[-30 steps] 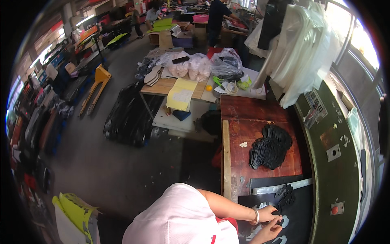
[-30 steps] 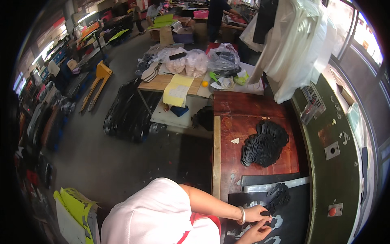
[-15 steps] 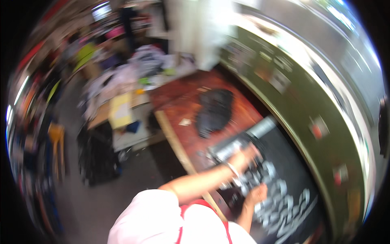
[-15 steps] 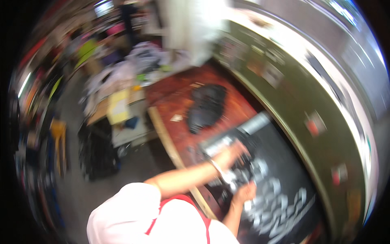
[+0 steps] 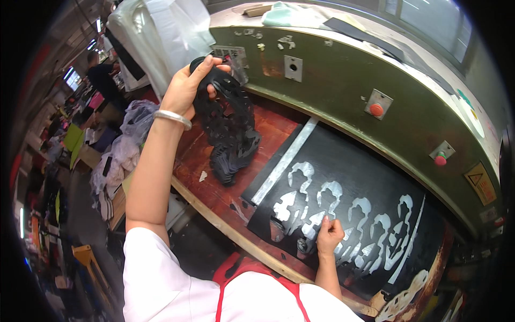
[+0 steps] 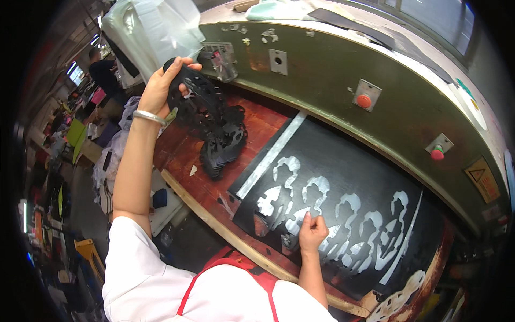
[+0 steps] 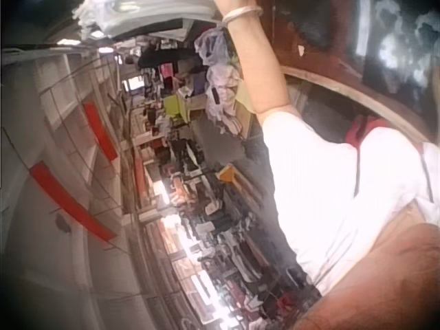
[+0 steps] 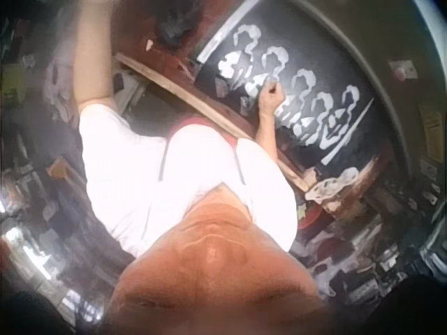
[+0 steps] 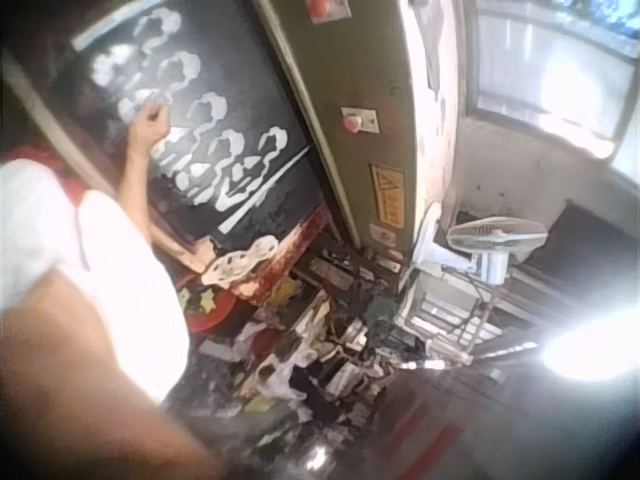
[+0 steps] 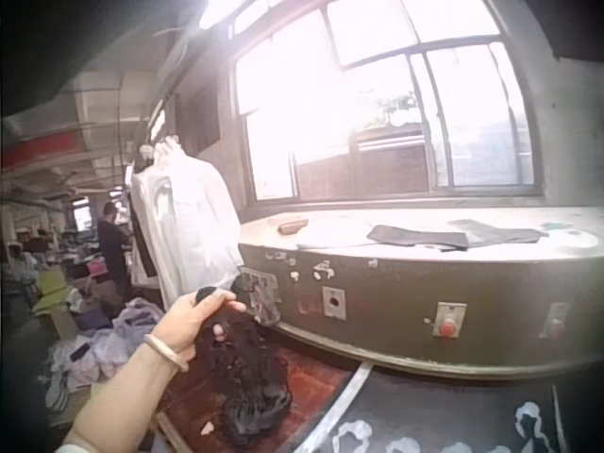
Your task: The person repeatedly rubs the sole of a white shoe against a black rubber sheet on a machine. They periodically remove cut rubber pieces from the sheet and place them on a nearby table. The person continues this process with multiple shoe soles throughout the clip.
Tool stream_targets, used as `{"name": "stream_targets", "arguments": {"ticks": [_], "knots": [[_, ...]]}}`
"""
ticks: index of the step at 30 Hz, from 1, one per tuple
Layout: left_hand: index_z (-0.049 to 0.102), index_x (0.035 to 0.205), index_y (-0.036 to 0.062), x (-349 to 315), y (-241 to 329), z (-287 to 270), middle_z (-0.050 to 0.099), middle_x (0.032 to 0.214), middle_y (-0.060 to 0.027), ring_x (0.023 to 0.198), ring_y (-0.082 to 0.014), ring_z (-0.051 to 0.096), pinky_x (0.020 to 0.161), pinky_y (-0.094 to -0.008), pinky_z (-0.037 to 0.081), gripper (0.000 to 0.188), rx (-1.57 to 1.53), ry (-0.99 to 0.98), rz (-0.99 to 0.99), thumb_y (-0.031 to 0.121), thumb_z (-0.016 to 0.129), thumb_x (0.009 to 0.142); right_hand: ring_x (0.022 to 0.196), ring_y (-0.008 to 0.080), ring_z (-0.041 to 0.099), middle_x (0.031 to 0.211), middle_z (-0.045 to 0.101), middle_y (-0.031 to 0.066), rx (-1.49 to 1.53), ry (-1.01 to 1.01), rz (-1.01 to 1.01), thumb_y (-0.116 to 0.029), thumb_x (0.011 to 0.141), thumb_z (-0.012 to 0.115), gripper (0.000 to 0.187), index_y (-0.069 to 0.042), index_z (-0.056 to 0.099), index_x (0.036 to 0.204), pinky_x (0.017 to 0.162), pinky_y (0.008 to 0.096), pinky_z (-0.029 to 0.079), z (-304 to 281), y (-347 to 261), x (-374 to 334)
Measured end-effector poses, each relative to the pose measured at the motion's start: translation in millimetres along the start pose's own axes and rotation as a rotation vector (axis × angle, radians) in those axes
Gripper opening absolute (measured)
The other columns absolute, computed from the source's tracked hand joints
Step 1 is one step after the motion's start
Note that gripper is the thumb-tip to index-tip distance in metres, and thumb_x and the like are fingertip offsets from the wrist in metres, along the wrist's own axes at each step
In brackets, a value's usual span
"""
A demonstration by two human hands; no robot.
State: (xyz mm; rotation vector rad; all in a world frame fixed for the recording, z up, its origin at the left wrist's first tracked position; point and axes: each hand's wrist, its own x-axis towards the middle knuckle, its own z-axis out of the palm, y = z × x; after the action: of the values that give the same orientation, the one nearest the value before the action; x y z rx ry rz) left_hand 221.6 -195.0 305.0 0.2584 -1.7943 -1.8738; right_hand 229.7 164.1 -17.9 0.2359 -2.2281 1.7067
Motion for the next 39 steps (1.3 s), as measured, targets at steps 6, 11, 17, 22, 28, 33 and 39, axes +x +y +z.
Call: {"name": "stream_targets", "arguments": {"ticks": [6,11,17,22,28,33,39], "knots": [[0.067,0.103,0.0036,18.8,-25.8,-54.3,0.069,0.090,-0.0024,0.060,-0.0042,0.050,0.055,-0.0205,0.044,0.022,0.160,0.004,0.120,0.023,0.069,0.091,0.045,0.0114,0.036,0.049,0.041,0.0028,-0.026,-0.018,-0.014,-0.010,0.085,0.070,0.040,-0.005,0.040,0.059,0.044,0.0298,0.029,-2.3,3.7,-5.0],[0.068,0.096,0.0011,48.0,-59.1,-82.1,0.067,0.079,-0.0013,0.055,-0.0052,0.054,0.053,-0.0225,0.046,0.026,0.372,0.033,0.184,0.027,0.069,0.091,0.048,0.0068,0.035,0.050,0.040,-0.0010,-0.075,-0.007,-0.014,-0.009,0.087,0.068,0.038,-0.005,0.042,0.060,0.045,0.0269,0.028,5.2,4.2,-3.3],[0.069,0.091,0.0003,117.7,-93.6,-103.7,0.068,0.075,-0.0015,0.054,-0.0049,0.055,0.051,-0.0223,0.045,0.027,0.389,0.004,0.387,0.027,0.065,0.094,0.053,0.0046,0.036,0.055,0.041,-0.0031,-0.161,0.198,0.066,-0.009,0.092,0.064,0.037,-0.005,0.043,0.062,0.048,0.0246,0.028,28.4,-29.9,0.0],[0.069,0.099,0.0028,178.5,-110.6,-126.1,0.071,0.095,0.0001,0.058,-0.0032,0.052,0.054,-0.0196,0.044,0.018,0.331,-0.137,0.674,0.019,0.062,0.096,0.053,0.0052,0.046,0.062,0.050,0.0000,0.043,0.211,0.049,-0.003,0.095,0.058,0.028,-0.005,0.046,0.070,0.051,0.0206,0.037,90.0,-78.6,-16.0],[0.065,0.092,0.0086,138.1,-202.0,-100.8,0.066,0.088,-0.0089,0.080,-0.0254,0.067,0.069,-0.0321,0.056,0.019,0.643,-0.397,1.144,0.003,0.067,0.074,0.054,0.0040,0.049,0.062,0.055,-0.0002,0.039,0.044,0.177,-0.002,0.091,0.064,0.025,-0.003,0.051,0.069,0.050,0.0201,0.038,181.1,-107.4,-34.7],[0.066,0.089,0.0092,54.6,-309.9,-101.6,0.053,0.091,-0.0094,0.080,-0.0248,0.058,0.071,-0.0355,0.049,0.013,0.756,-0.810,0.824,0.009,0.062,0.077,0.057,0.0043,0.055,0.063,0.061,0.0010,-0.150,-0.218,0.232,-0.006,0.090,0.066,0.021,-0.001,0.056,0.072,0.053,0.0197,0.042,207.5,-113.8,-37.8],[0.067,0.099,0.0063,49.0,-328.1,-106.5,0.052,0.091,-0.0078,0.092,-0.0252,0.051,0.081,-0.0354,0.044,0.032,0.739,-0.863,0.807,0.020,0.074,0.071,0.060,0.0049,0.054,0.068,0.061,0.0010,-0.158,-0.144,0.382,-0.007,0.090,0.066,0.014,0.000,0.058,0.080,0.055,0.0201,0.043,241.3,-99.6,-13.9]]}}
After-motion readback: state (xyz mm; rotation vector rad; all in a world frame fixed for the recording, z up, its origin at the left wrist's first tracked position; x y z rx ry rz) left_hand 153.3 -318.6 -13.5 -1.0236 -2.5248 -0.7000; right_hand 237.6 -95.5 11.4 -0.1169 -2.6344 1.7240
